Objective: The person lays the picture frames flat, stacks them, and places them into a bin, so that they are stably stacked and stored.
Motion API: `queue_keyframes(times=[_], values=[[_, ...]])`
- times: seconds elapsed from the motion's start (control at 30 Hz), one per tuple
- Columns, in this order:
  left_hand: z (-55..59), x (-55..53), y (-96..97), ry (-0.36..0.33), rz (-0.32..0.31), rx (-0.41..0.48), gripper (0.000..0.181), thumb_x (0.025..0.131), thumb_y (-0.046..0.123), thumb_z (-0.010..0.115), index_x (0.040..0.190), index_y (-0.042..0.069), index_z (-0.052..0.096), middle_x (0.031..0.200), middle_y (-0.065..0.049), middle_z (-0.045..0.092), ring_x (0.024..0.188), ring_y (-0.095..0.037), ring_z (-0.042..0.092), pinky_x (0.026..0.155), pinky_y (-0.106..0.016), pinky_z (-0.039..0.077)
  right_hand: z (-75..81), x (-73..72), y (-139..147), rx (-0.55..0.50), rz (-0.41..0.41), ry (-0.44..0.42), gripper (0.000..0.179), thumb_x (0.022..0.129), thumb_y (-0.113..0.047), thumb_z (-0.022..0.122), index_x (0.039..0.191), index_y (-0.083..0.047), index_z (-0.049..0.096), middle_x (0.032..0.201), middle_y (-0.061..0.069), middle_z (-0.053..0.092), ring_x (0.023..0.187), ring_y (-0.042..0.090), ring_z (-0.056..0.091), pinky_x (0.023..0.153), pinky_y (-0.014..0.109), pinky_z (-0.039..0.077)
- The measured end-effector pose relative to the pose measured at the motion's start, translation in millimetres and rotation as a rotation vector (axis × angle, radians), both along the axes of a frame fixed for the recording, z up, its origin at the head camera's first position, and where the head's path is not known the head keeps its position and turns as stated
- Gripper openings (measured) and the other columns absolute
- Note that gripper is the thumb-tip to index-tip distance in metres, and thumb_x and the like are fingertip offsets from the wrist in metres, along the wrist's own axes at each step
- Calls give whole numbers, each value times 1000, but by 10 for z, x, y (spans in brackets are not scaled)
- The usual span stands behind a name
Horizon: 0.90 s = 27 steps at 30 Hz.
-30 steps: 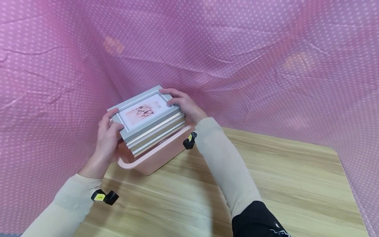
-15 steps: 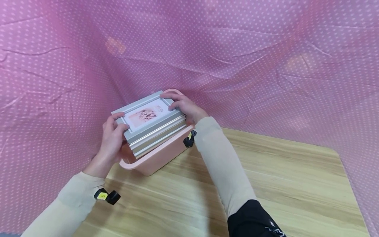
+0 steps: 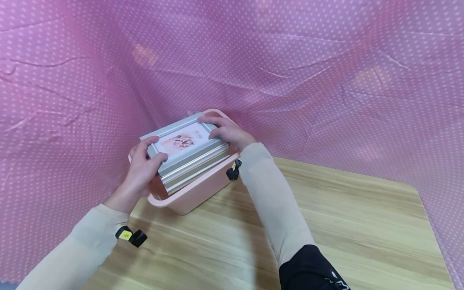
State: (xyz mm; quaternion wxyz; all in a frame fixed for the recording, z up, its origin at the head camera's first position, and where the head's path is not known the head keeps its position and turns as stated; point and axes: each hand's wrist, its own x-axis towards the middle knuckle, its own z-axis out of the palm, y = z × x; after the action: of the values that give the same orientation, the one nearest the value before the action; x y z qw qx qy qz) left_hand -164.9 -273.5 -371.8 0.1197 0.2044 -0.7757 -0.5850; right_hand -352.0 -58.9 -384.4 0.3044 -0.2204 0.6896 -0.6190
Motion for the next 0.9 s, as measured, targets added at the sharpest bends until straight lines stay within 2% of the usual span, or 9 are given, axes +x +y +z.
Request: queue_keyframes(times=[0.17,0.33,0.5,0.63,0.9], values=[[18,-33,13,-37,4,5,76,91,4,64,163,13,41,171,-16,7,157,-34,8,133,-44,26,10,-6,3,24,-20,-24,67,91,-2,71,148,-37,66,174,-18,32,152,28,39,128,53,34],[14,-66,44,-88,38,40,77,91,3,62,164,15,40,170,-16,5,154,-37,19,132,-44,30,9,-18,-16,52,-5,-22,68,89,0,71,149,-33,66,174,-13,34,150,30,41,126,52,37],[-5,-82,65,-93,63,80,77,90,0,60,163,14,39,170,-14,1,152,-36,21,130,-43,33,-3,-26,-35,69,24,-9,67,91,0,70,151,-30,64,174,-11,34,148,31,43,124,49,39],[-22,-102,79,-103,58,91,77,89,1,60,163,14,39,169,-13,-3,151,-36,22,129,-42,34,-15,-29,-34,93,15,-33,67,92,0,69,150,-34,65,173,-12,35,149,29,42,127,50,37],[-65,-144,97,-118,38,85,80,91,1,57,167,11,31,170,-21,7,147,-36,34,125,-42,40,-35,-32,-49,122,37,-56,71,93,2,64,152,-36,61,174,-9,33,145,30,46,122,49,41]])
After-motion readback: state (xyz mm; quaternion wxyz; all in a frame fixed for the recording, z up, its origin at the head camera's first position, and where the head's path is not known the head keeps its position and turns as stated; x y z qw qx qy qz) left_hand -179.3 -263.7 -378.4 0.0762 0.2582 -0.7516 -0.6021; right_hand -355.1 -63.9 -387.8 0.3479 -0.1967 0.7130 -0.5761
